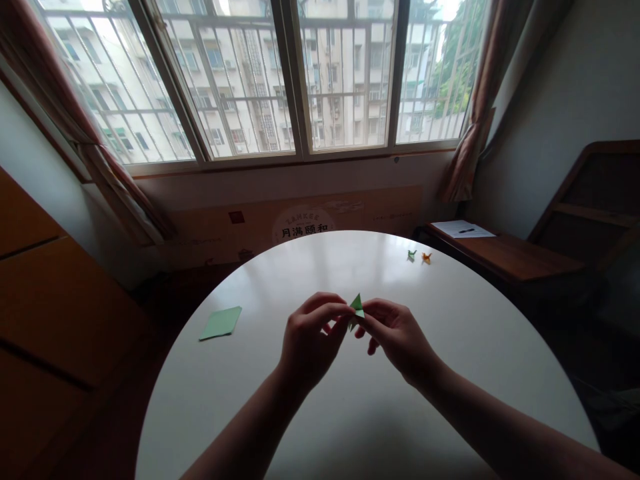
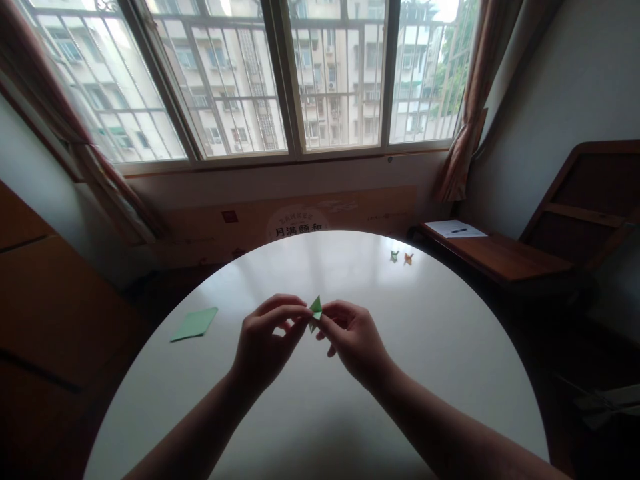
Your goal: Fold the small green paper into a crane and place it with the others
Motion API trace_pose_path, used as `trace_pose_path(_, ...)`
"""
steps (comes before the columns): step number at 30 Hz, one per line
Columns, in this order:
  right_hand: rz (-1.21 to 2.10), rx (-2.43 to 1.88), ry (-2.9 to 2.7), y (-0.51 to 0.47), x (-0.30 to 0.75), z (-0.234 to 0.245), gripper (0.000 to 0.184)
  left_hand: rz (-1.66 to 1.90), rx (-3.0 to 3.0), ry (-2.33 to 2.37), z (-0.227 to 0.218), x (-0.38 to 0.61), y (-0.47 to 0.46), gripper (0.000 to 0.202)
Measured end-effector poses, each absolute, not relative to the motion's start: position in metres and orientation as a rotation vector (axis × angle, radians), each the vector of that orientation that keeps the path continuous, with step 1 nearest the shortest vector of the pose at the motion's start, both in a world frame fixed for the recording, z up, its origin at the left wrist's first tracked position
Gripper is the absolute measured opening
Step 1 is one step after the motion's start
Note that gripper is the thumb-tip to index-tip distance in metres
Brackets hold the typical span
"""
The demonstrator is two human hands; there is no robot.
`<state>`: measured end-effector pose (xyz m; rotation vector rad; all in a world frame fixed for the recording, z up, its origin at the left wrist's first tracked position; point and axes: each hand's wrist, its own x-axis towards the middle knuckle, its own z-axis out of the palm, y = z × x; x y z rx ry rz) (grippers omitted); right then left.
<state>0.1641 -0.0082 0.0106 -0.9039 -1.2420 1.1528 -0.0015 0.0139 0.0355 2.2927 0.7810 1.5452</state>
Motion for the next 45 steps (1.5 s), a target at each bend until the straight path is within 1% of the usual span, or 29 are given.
trace_pose_path(10,1.098,-0.887,-1.231,-0.006,0.167,0.008,0.028,1.351,1.937,0.912,0.039,0.003,0.011,0.002)
trace_pose_path(12,1.091,-0.88,-1.219,-0.007,0.167,0.01,0.027,1.322,1.876,0.9,0.04,0.003,0.01,0.006)
trace_pose_path(15,1.157,-0.86,-1.185,-0.008,0.169,0.014,0.028,1.26,1.783,0.847,0.043,0.002,0.009,0.009)
trace_pose_path(19,1.322,-0.836,-1.126,-0.009,0.172,0.019,0.029,1.172,1.676,0.768,0.044,0.001,0.013,0.009)
trace_pose_path(23,1.375,-0.824,-1.114,-0.009,0.173,0.018,0.027,1.135,1.614,0.729,0.044,0.001,0.016,0.008)
trace_pose_path(26,1.359,-0.816,-1.129,-0.008,0.173,0.015,0.025,1.134,1.561,0.735,0.042,0.002,0.016,0.01)
trace_pose_path(30,1.289,-0.81,-1.194,-0.008,0.173,0.012,0.023,1.122,1.441,0.755,0.04,0.002,0.015,0.021)
trace_pose_path(32,1.243,-0.81,-1.24,-0.008,0.174,0.012,0.023,1.075,1.386,0.771,0.041,0.002,0.016,0.023)
trace_pose_path(39,1.094,-0.847,-1.333,-0.008,0.177,0.012,0.02,0.908,1.266,0.825,0.043,0.002,0.019,0.021)
trace_pose_path(45,1.13,-0.853,-1.365,-0.009,0.18,0.015,0.022,0.928,1.237,0.859,0.042,0.003,0.018,0.019)
